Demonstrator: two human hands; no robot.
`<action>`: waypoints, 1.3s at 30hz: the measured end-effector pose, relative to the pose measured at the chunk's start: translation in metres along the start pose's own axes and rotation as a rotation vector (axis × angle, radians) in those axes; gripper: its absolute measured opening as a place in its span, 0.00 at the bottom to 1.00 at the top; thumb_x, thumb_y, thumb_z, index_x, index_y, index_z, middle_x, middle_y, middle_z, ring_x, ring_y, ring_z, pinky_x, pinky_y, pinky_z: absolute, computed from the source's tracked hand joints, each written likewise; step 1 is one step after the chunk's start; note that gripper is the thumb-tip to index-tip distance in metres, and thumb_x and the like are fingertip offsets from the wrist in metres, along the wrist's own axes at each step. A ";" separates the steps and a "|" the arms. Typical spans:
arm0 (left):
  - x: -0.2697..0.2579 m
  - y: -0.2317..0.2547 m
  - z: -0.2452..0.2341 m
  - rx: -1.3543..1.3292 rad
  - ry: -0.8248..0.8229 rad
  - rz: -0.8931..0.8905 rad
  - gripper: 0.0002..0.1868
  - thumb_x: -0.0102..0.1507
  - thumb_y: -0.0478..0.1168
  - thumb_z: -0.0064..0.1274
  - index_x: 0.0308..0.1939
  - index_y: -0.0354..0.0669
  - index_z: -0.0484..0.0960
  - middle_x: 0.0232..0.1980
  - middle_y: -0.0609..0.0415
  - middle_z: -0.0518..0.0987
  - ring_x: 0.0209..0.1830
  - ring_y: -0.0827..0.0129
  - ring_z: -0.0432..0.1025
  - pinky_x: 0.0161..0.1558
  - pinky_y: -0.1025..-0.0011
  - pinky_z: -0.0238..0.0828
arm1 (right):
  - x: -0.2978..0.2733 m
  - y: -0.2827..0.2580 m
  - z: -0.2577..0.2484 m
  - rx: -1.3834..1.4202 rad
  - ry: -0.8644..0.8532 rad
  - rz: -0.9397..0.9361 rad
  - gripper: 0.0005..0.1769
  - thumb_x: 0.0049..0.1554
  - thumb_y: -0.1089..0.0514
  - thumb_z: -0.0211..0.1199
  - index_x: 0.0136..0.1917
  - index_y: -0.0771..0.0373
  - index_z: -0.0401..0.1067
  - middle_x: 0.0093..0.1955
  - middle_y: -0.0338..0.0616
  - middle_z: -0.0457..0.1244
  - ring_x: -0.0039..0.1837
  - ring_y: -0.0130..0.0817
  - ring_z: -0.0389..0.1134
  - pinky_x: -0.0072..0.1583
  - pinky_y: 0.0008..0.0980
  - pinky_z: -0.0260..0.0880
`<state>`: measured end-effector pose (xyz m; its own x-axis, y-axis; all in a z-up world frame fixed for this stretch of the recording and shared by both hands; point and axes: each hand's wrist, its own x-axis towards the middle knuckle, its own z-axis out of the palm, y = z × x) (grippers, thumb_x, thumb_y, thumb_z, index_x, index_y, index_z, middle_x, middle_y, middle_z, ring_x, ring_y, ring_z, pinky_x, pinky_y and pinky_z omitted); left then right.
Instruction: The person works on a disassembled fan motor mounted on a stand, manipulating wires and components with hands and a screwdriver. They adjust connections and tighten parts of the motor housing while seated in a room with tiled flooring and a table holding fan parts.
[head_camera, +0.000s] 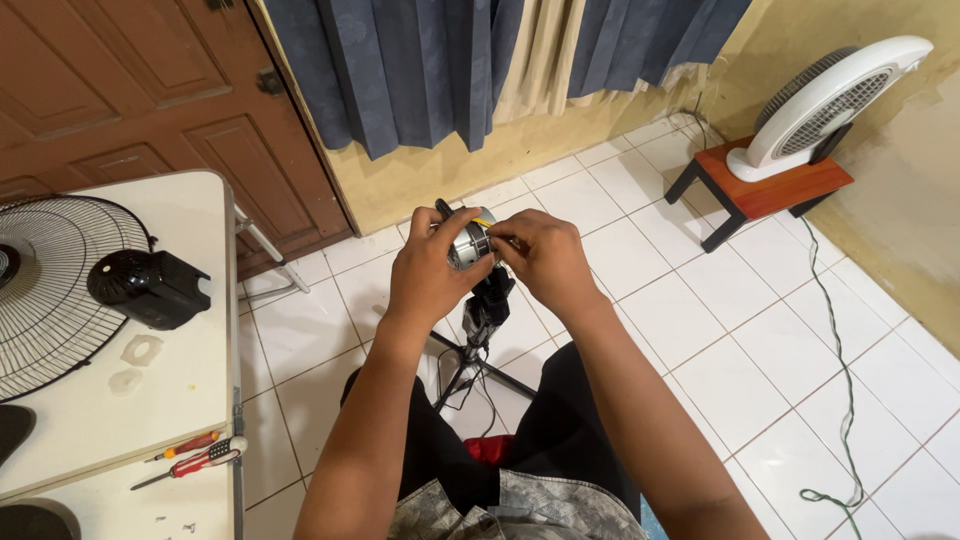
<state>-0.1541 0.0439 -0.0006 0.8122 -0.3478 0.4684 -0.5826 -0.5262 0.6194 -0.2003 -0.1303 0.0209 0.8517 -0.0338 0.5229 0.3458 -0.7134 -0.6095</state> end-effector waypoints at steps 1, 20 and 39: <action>0.000 0.000 0.001 0.000 0.002 -0.004 0.32 0.52 0.48 0.70 0.60 0.56 0.80 0.49 0.54 0.69 0.37 0.62 0.76 0.39 0.63 0.76 | 0.001 0.000 0.000 -0.004 0.000 -0.007 0.09 0.52 0.64 0.71 0.48 0.64 0.81 0.42 0.44 0.70 0.37 0.34 0.70 0.42 0.32 0.70; 0.012 -0.019 -0.023 -0.305 -0.330 -0.077 0.21 0.67 0.43 0.52 0.66 0.59 0.79 0.48 0.54 0.65 0.44 0.64 0.70 0.51 0.65 0.71 | -0.001 -0.004 0.005 0.070 0.036 0.174 0.09 0.51 0.64 0.71 0.47 0.64 0.81 0.42 0.44 0.71 0.37 0.30 0.72 0.42 0.29 0.73; 0.014 -0.028 -0.008 -0.378 -0.216 -0.076 0.21 0.60 0.36 0.62 0.58 0.56 0.85 0.43 0.59 0.62 0.43 0.68 0.63 0.50 0.69 0.66 | -0.001 -0.002 0.007 0.097 0.040 0.167 0.10 0.51 0.66 0.70 0.48 0.64 0.81 0.42 0.44 0.71 0.38 0.30 0.72 0.42 0.29 0.73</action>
<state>-0.1262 0.0595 -0.0065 0.8174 -0.4946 0.2952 -0.4591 -0.2498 0.8525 -0.1990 -0.1236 0.0174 0.8848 -0.1748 0.4319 0.2391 -0.6252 -0.7429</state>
